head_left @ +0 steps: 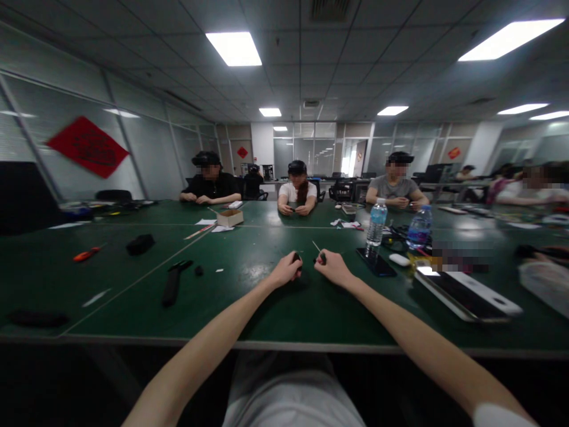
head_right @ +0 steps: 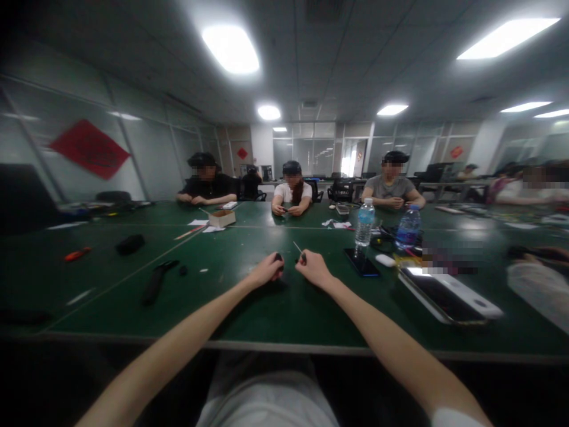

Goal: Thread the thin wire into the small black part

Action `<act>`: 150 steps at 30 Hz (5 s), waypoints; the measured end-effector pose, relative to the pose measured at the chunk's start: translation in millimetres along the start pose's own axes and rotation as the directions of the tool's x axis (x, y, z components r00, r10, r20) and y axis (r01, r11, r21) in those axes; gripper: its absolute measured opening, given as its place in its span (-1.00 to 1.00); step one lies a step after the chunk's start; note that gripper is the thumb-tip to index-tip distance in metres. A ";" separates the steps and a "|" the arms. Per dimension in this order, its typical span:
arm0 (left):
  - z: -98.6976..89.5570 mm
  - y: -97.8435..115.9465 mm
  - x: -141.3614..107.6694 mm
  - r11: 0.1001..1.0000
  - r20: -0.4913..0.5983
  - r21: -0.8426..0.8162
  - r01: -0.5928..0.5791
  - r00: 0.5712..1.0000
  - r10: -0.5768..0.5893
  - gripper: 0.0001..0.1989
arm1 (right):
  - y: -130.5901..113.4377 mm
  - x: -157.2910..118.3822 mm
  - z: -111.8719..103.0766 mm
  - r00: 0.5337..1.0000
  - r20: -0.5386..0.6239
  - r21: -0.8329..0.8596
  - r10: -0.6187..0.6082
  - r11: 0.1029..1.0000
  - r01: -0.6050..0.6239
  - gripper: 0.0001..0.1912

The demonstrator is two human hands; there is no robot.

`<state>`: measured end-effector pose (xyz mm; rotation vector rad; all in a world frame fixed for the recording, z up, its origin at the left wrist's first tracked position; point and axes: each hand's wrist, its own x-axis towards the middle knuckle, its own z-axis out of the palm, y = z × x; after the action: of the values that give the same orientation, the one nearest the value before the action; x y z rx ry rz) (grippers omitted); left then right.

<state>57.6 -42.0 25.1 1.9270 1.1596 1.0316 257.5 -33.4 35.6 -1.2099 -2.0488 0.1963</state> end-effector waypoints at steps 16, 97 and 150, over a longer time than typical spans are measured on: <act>4.0 11.1 -5.7 0.997 0.077 0.064 -0.044 0.996 0.039 -0.80 | -26.6 -14.5 7.8 0.994 0.011 0.067 -0.107 0.992 0.106 -0.96; -3.1 17.1 -8.4 0.944 0.166 0.314 -0.103 0.985 0.052 -0.73 | 4.1 -5.9 24.1 0.999 0.036 0.412 0.023 0.910 -0.036 -0.67; 1.2 -13.4 13.5 0.969 0.185 -0.172 0.178 0.972 -0.145 -0.64 | -13.7 -10.4 11.0 0.995 -0.081 0.365 -0.063 0.927 0.088 -0.79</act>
<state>57.3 -24.7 17.2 1.7069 1.0636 0.8383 243.6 -46.8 28.8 -0.8907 -1.8889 0.4747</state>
